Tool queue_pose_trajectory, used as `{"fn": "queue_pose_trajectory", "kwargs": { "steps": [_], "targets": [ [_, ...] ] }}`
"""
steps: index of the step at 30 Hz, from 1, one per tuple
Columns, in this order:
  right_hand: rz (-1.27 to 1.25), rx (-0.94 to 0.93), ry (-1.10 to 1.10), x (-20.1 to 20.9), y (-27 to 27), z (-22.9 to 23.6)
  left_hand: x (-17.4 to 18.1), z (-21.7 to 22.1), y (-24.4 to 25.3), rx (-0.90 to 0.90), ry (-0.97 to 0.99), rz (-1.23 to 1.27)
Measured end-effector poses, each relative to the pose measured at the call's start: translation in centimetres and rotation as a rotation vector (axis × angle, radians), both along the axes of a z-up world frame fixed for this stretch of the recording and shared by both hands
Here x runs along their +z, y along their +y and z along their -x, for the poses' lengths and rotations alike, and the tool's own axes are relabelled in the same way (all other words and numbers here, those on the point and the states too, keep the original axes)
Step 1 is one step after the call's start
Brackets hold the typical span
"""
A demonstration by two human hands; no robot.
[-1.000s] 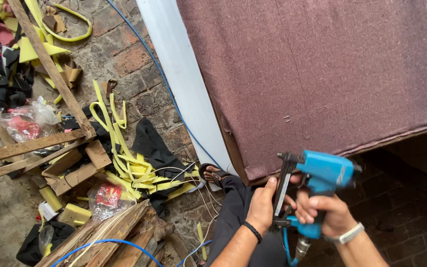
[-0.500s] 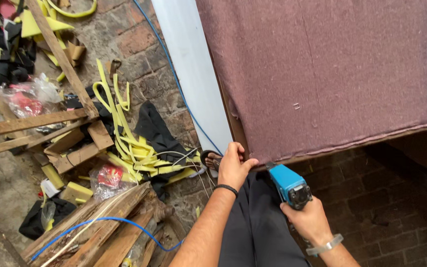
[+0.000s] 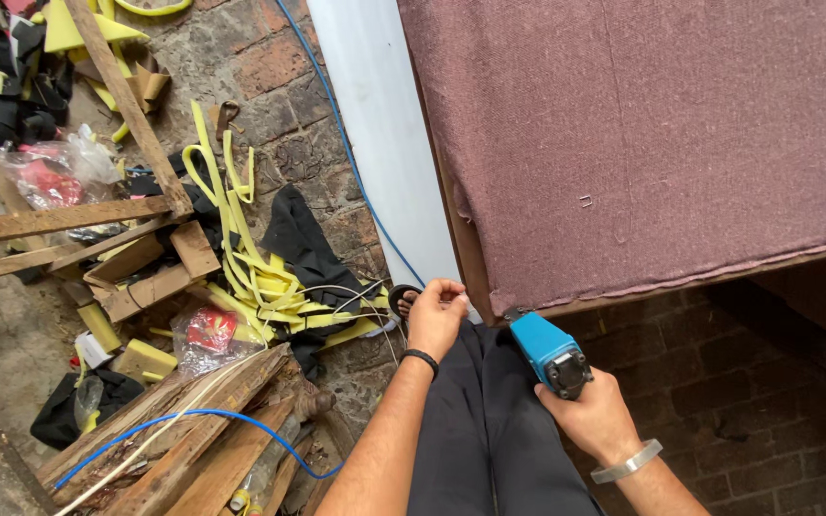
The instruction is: The person staples a maroon fabric onto a wooden frame using a pneumatic staple gun, then trims excess fabric with scissors. The person works along the edges of the frame, pulling the fabric taut before stapling and cutting away the overhang.
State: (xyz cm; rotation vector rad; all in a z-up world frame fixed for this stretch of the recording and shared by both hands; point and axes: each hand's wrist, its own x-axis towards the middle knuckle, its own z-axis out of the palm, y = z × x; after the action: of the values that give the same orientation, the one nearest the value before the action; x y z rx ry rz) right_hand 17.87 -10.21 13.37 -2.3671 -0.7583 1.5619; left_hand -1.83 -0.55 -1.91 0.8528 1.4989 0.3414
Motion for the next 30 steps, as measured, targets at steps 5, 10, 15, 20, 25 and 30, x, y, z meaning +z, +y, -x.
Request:
{"fn": "queue_pose_trajectory", "kwargs": {
  "steps": [5, 10, 15, 20, 25, 30],
  "targets": [
    [-0.066, 0.06, 0.01, -0.2, 0.9, -0.1, -0.9, 1.5, -0.2, 0.07, 0.03, 0.075],
    [0.006, 0.071, -0.029, 1.0, 1.0, -1.1, 0.9, 2.0, 0.1, 0.15, -0.061, 0.078],
    [0.039, -0.027, -0.092, 1.9, 2.2, -2.5, 4.4, 2.2, 3.6, 0.164, -0.115, 0.078],
    [-0.133, -0.153, -0.157, 0.6, 2.9, -2.3, 9.5, 2.9, 6.5, 0.07, -0.155, -0.03],
    [-0.177, -0.266, -0.043, 0.7, 6.7, -0.7, 15.6, 2.9, 14.2, 0.077, -0.183, -0.067],
    [-0.201, -0.407, 0.209, 3.1, 13.9, -0.5, 19.0, 2.8, 22.2, -0.04, -0.227, -0.156]
  ]
}}
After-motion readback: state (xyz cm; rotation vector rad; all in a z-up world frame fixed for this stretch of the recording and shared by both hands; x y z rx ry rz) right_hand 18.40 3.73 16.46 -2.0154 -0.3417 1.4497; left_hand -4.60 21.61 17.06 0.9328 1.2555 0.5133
